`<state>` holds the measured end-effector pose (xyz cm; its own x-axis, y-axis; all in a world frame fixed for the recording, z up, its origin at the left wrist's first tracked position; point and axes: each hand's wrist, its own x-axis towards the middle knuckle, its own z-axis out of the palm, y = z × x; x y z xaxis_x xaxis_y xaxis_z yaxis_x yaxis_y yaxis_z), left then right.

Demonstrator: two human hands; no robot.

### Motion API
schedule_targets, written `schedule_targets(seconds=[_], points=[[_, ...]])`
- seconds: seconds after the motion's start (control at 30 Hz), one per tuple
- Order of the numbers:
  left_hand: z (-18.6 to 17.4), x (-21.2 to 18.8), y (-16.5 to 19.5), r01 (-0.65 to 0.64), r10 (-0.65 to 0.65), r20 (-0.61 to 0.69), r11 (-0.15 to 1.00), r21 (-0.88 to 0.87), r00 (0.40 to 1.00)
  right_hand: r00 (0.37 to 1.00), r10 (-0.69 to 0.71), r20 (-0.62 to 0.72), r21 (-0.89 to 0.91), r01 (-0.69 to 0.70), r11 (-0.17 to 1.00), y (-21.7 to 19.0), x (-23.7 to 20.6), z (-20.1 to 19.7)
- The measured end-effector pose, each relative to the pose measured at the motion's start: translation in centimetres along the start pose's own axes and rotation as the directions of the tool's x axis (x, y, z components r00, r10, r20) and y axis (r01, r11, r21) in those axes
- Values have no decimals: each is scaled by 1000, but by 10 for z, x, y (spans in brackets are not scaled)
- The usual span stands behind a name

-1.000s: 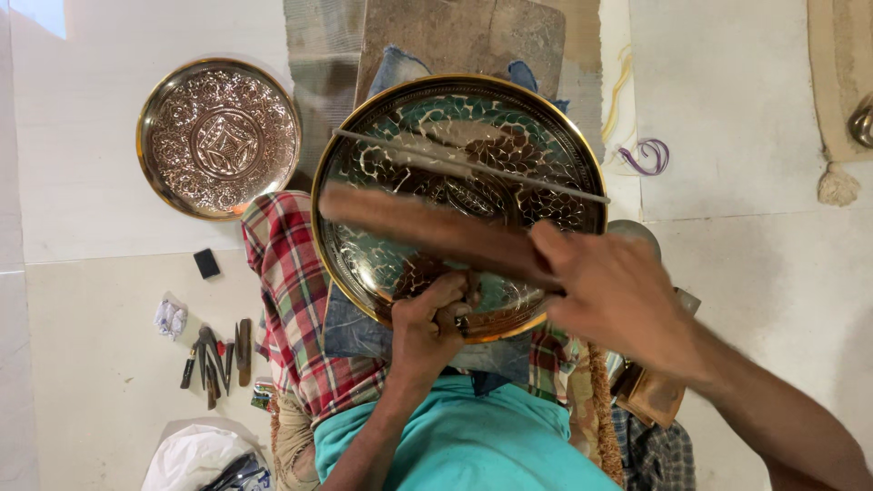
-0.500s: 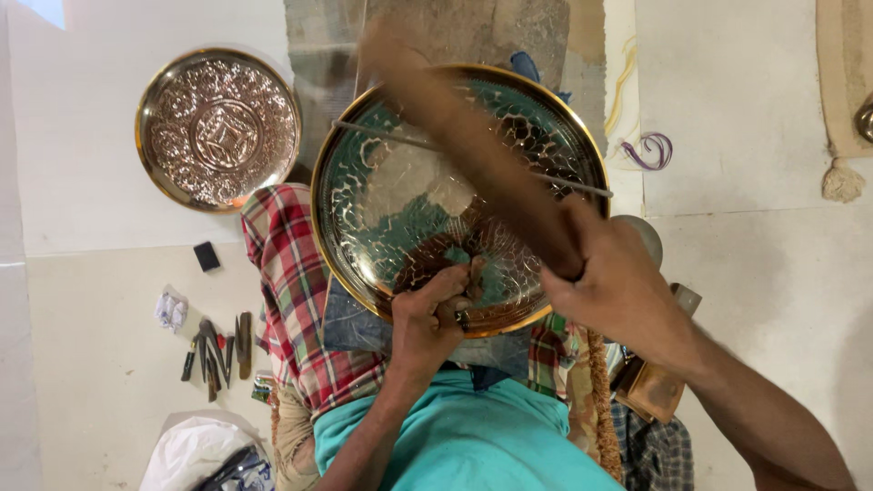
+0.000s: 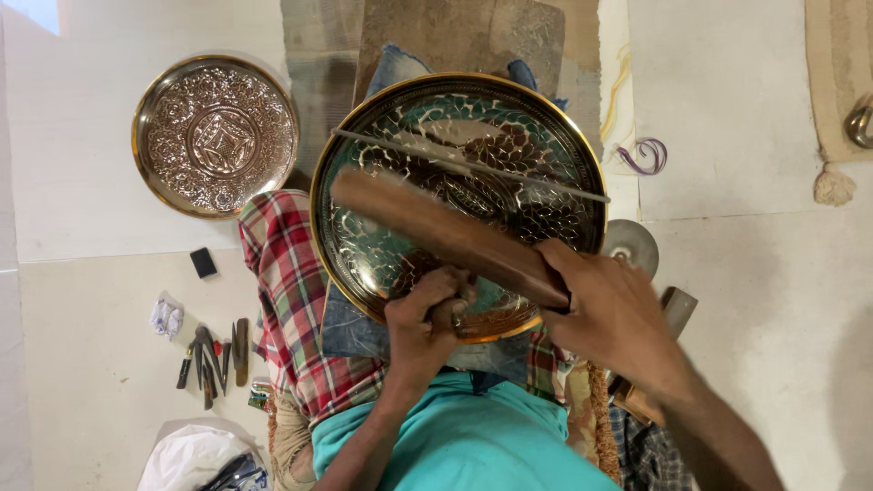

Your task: The person hammers a chisel against a brass plate to create a decorative pattern. They hold the chisel with one hand and strike it repeatedly with a wooden mallet, working on different sections of the plate's surface.

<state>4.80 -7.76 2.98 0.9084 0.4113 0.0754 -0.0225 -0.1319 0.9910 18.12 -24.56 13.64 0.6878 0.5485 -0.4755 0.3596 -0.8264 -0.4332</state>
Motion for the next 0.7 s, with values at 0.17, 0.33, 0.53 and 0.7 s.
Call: schedule_targets(seconds=[0.17, 0.33, 0.53, 0.7], points=[[-7, 9, 11, 45, -41, 52, 996, -83, 998, 988, 148, -51, 600, -88, 795, -2, -7, 33], [-13, 21, 7, -87, 77, 298, 996, 21, 952, 972, 129, -199, 739, 62, 671, 3, -17, 53], [-11, 20, -11, -160, 87, 352, 970, 182, 932, 967, 97, -237, 593, 65, 802, 9, -22, 49], [-11, 16, -18, -89, 65, 298, 994, 68, 952, 962, 4, -274, 467, 129, 874, 12, -17, 37]])
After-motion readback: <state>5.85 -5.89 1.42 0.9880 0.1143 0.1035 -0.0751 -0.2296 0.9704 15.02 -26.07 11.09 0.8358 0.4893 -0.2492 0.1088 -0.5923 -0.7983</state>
